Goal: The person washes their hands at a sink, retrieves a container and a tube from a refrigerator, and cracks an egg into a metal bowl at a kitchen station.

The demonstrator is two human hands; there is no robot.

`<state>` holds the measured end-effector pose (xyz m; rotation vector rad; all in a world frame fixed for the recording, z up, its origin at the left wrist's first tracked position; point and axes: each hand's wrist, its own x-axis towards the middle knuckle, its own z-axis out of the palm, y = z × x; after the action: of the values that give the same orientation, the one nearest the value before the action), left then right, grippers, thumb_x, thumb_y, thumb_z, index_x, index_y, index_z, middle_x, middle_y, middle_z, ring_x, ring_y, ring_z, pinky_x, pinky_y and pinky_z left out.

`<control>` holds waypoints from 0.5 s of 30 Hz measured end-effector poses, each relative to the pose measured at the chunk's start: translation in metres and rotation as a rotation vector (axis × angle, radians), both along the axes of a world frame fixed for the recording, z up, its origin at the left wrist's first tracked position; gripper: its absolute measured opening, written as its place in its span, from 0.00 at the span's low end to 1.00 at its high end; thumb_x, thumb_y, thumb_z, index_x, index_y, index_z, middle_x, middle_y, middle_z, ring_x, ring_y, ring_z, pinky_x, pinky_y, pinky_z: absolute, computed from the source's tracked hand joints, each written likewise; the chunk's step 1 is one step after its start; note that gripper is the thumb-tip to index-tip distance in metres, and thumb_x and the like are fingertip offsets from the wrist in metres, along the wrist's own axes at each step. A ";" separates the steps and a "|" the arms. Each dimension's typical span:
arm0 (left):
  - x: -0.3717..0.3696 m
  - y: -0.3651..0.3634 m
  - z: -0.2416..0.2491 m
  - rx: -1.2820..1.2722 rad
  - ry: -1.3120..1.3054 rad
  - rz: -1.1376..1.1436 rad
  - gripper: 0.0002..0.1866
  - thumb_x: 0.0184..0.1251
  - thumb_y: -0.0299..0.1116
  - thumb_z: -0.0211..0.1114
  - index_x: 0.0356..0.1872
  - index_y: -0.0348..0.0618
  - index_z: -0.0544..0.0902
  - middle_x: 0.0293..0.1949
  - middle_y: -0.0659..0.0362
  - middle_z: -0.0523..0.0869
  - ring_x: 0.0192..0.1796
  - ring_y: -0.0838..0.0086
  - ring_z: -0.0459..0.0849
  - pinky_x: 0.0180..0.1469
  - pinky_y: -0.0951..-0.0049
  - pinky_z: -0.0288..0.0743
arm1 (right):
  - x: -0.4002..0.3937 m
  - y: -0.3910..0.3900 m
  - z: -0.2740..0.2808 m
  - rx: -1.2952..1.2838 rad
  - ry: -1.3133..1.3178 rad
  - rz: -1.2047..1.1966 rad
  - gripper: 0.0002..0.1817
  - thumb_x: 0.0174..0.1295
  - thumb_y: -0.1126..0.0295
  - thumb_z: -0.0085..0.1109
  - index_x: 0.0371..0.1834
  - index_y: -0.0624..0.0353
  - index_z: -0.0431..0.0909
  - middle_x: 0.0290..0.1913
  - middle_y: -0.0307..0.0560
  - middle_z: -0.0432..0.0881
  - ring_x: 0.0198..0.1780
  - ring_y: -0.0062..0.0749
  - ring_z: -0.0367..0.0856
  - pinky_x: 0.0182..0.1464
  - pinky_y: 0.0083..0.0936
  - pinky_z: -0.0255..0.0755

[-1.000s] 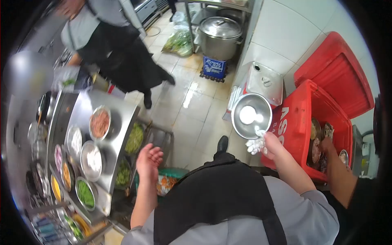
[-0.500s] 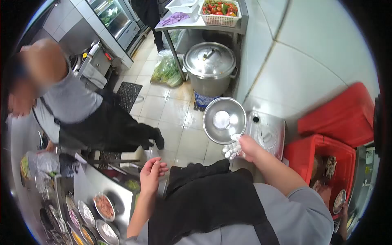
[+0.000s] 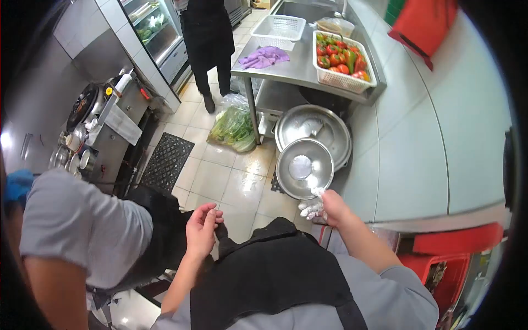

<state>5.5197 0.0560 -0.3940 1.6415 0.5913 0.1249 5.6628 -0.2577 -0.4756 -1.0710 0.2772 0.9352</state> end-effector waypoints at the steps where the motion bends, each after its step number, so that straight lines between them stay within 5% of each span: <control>1: 0.012 0.003 0.005 0.026 0.018 -0.002 0.13 0.73 0.33 0.57 0.52 0.35 0.76 0.40 0.57 0.85 0.39 0.80 0.82 0.41 0.81 0.74 | 0.015 0.007 0.004 -0.020 -0.013 0.005 0.20 0.72 0.59 0.42 0.54 0.66 0.71 0.40 0.61 0.84 0.32 0.45 0.86 0.32 0.34 0.80; 8: 0.092 0.071 0.009 0.005 -0.018 0.156 0.13 0.73 0.32 0.57 0.51 0.33 0.76 0.39 0.56 0.84 0.41 0.76 0.82 0.43 0.77 0.77 | 0.146 0.091 0.004 -0.001 -0.014 0.138 0.19 0.72 0.61 0.44 0.55 0.66 0.70 0.39 0.62 0.84 0.33 0.46 0.86 0.30 0.34 0.80; 12: 0.171 0.112 0.007 0.139 -0.061 0.225 0.13 0.71 0.32 0.58 0.50 0.34 0.78 0.37 0.58 0.83 0.41 0.77 0.82 0.43 0.76 0.78 | 0.234 0.147 0.007 0.035 -0.093 0.237 0.19 0.72 0.62 0.42 0.55 0.66 0.70 0.39 0.62 0.84 0.32 0.46 0.86 0.30 0.34 0.80; 15: 0.215 0.170 -0.019 0.368 0.156 0.243 0.15 0.67 0.37 0.61 0.47 0.36 0.80 0.34 0.55 0.84 0.41 0.73 0.84 0.45 0.72 0.79 | 0.292 0.188 0.018 0.066 -0.137 0.385 0.21 0.71 0.59 0.44 0.54 0.68 0.72 0.41 0.61 0.84 0.34 0.43 0.86 0.34 0.32 0.80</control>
<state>5.7351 0.2258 -0.4135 1.9405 0.9287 0.2999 5.9545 -0.0700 -0.4572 -1.1431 -0.0781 1.1977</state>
